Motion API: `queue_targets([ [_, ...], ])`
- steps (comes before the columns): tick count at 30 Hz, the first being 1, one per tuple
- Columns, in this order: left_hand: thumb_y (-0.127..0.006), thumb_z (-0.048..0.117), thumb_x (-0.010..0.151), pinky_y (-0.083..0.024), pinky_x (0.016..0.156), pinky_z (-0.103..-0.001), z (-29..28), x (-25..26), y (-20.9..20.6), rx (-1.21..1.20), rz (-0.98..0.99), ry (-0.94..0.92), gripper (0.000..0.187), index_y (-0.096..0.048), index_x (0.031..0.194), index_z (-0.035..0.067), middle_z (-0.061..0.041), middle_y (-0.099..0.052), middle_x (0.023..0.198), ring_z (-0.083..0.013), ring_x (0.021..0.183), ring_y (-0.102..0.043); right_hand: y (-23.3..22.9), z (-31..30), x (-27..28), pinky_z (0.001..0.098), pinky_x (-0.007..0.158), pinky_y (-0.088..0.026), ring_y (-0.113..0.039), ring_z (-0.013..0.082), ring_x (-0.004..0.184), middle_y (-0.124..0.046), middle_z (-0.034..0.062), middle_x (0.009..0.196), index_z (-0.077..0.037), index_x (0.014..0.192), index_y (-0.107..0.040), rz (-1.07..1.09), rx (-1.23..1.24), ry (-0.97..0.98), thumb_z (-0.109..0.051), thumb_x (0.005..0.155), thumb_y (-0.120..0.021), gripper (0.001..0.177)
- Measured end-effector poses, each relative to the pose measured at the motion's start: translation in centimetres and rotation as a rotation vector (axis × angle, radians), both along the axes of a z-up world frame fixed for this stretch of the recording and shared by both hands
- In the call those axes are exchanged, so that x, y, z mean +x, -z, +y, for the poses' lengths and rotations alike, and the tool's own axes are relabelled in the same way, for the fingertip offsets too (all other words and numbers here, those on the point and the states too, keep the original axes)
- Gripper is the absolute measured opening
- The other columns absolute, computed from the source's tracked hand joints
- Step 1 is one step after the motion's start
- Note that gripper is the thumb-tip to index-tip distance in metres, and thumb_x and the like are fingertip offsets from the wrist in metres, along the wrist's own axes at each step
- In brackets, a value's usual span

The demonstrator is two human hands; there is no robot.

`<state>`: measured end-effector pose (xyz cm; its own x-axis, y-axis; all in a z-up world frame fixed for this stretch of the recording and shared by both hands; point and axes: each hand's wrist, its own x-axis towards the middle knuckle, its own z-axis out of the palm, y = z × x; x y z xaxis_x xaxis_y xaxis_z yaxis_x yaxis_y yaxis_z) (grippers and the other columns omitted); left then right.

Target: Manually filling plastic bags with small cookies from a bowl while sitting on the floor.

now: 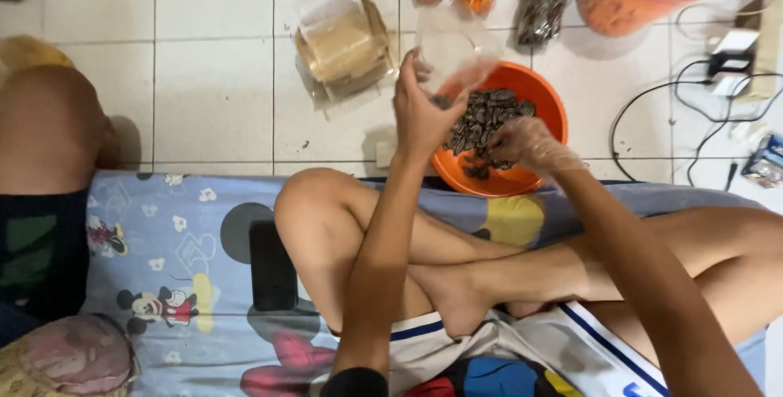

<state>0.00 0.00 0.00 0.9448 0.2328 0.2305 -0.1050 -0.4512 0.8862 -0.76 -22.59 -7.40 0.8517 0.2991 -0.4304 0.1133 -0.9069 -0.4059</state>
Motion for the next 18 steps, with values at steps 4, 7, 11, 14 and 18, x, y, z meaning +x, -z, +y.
queue_targets([
  [4, -0.063, 0.041, 0.064, -0.037, 0.094, -0.048, -0.2, -2.1, -0.9, 0.547, -0.184, 0.094, 0.075, -0.041, 0.132, 0.019, -0.003, -0.052, 0.107, -0.0231, 0.099, -0.052, -11.0, -0.7, -1.4, 0.0268, 0.069, -0.053, -0.065, 0.0158, 0.080, -0.068, -0.0003, 0.083, -0.022, 0.089, -0.073, -0.129, 0.428, 0.272, -0.019, 0.066, -0.081, 0.025],
  [7, -0.071, 0.034, 0.063, -0.036, 0.096, -0.050, -0.8, -3.5, -1.6, 0.478, 0.011, 0.201, 0.083, -0.034, 0.136, 0.018, -0.007, -0.051, 0.111, -0.0255, 0.104, -0.051, -17.6, -1.3, -1.6, 0.0338, 0.071, -0.050, -0.063, 0.0249, 0.081, -0.065, 0.0184, 0.088, -0.005, 0.094, -0.069, -0.274, 0.745, 0.270, -0.002, 0.073, -0.076, 0.022],
  [11, -0.068, 0.037, 0.066, -0.034, 0.097, -0.049, -1.8, -4.1, -1.7, 0.475, 0.022, 0.307, 0.082, -0.031, 0.137, 0.021, -0.006, -0.048, 0.118, -0.0248, 0.109, -0.048, -22.8, -0.1, -3.2, 0.0318, 0.076, -0.052, -0.064, 0.0226, 0.086, -0.065, 0.0164, 0.095, -0.004, 0.096, -0.067, -0.315, 0.763, 0.342, 0.000, 0.077, -0.073, 0.021],
  [14, -0.066, 0.042, 0.069, -0.034, 0.098, -0.048, -2.3, -4.4, -2.6, 0.448, -0.003, 0.363, 0.079, -0.033, 0.137, 0.020, -0.007, -0.050, 0.120, -0.0259, 0.112, -0.048, -24.4, 2.0, -4.7, 0.0355, 0.075, -0.053, -0.065, 0.0294, 0.086, -0.065, 0.0194, 0.094, -0.002, 0.094, -0.068, -0.343, 0.716, 0.308, 0.005, 0.078, -0.069, 0.017],
  [18, -0.066, 0.051, 0.068, -0.031, 0.100, -0.047, -2.3, -4.5, -2.0, 0.429, -0.004, 0.413, 0.083, -0.034, 0.136, 0.017, -0.010, -0.051, 0.119, -0.0266, 0.114, -0.047, -22.5, 2.0, -4.2, 0.0384, 0.077, -0.053, -0.065, 0.0338, 0.084, -0.066, 0.0231, 0.093, 0.003, 0.096, -0.068, -0.432, 0.726, 0.104, 0.009, 0.079, -0.064, 0.018],
])
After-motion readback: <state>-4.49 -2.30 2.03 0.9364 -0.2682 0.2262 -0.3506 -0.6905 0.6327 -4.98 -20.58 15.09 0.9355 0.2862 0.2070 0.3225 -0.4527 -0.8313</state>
